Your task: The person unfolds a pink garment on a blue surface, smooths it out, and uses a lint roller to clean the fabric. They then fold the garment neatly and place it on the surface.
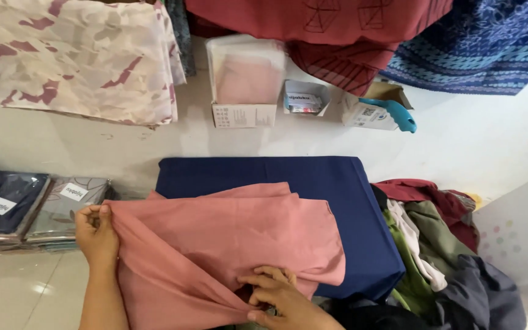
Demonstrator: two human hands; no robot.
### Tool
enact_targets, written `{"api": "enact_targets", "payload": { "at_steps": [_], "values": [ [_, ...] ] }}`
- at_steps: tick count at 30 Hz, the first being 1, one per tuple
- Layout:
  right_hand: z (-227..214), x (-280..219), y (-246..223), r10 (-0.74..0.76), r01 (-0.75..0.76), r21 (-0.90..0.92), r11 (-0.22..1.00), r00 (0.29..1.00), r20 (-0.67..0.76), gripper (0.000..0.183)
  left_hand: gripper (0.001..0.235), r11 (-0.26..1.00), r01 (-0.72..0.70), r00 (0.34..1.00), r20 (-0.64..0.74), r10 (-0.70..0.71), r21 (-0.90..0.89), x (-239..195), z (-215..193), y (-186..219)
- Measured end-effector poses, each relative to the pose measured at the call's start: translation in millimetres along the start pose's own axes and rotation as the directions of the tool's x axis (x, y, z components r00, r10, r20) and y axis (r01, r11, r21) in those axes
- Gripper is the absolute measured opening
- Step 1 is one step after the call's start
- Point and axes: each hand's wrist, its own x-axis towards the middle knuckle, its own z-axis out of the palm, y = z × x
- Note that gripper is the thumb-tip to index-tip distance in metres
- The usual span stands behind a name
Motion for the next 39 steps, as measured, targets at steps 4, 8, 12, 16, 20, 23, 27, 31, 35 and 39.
{"api": "enact_targets", "payload": {
  "at_steps": [4, 8, 12, 16, 20, 23, 27, 31, 35, 39],
  "values": [
    [-28.9, -9.2, -30.7, -0.068, 0.070, 0.019, 0.997, 0.995, -0.077, 0.014, 0.013, 0.999, -0.008, 0.999, -0.035, 0.010, 0.052, -5.6, 7.0, 14.0],
    [-44.9, -19.6, -30.4, -0.059, 0.042, -0.060, 0.997, 0.951, -0.303, 0.014, 0.017, 0.996, -0.062, 0.997, -0.047, 0.065, 0.060, -13.7, 12.7, 29.0],
    [-47.9, -25.9, -38.3, -0.078, 0.017, -0.106, 0.994, 0.792, -0.606, 0.005, 0.015, 0.995, -0.092, 0.995, -0.040, 0.091, -0.033, -23.0, 14.9, 40.0],
    [-42.2, -32.5, -26.7, 0.115, -0.036, 0.135, 0.990, 0.759, -0.641, 0.010, 0.025, 0.983, -0.162, 0.986, -0.045, 0.158, -0.091, -25.4, 13.8, 42.5],
    [-50.6, -39.6, -6.9, 0.178, -0.080, 0.169, 0.982, 0.669, -0.721, 0.016, 0.031, 0.986, -0.165, 0.985, -0.061, 0.163, -0.033, -30.0, 14.7, 42.2],
    [-59.3, -47.0, 0.8, 0.251, -0.163, 0.199, 0.966, 0.765, -0.593, 0.004, 0.029, 0.984, -0.177, 0.982, -0.073, 0.176, -0.009, -29.5, 14.0, 42.1],
    [-81.4, -51.7, -20.3, 0.432, -0.438, -0.085, 0.895, 0.898, -0.084, 0.049, 0.035, 0.981, -0.172, 0.982, -0.092, 0.164, -0.092, -22.9, 10.3, 35.7],
    [-91.5, -62.8, -16.0, 0.329, -0.341, -0.090, 0.936, 0.935, -0.130, 0.044, 0.032, 0.982, -0.189, 0.976, -0.105, 0.191, 0.029, -22.2, 9.1, 35.0],
    [-101.1, -89.0, 4.2, 0.356, -0.396, -0.131, 0.909, 0.900, -0.251, 0.019, 0.012, 0.979, -0.200, 0.971, -0.125, 0.202, 0.029, -14.2, 1.0, 32.3],
    [-121.1, -115.7, 0.8, 0.441, -0.455, 0.035, 0.890, 0.840, -0.316, 0.014, 0.011, 0.967, -0.255, 0.958, -0.130, 0.256, 0.024, -11.5, -8.3, 25.9]
  ]
}}
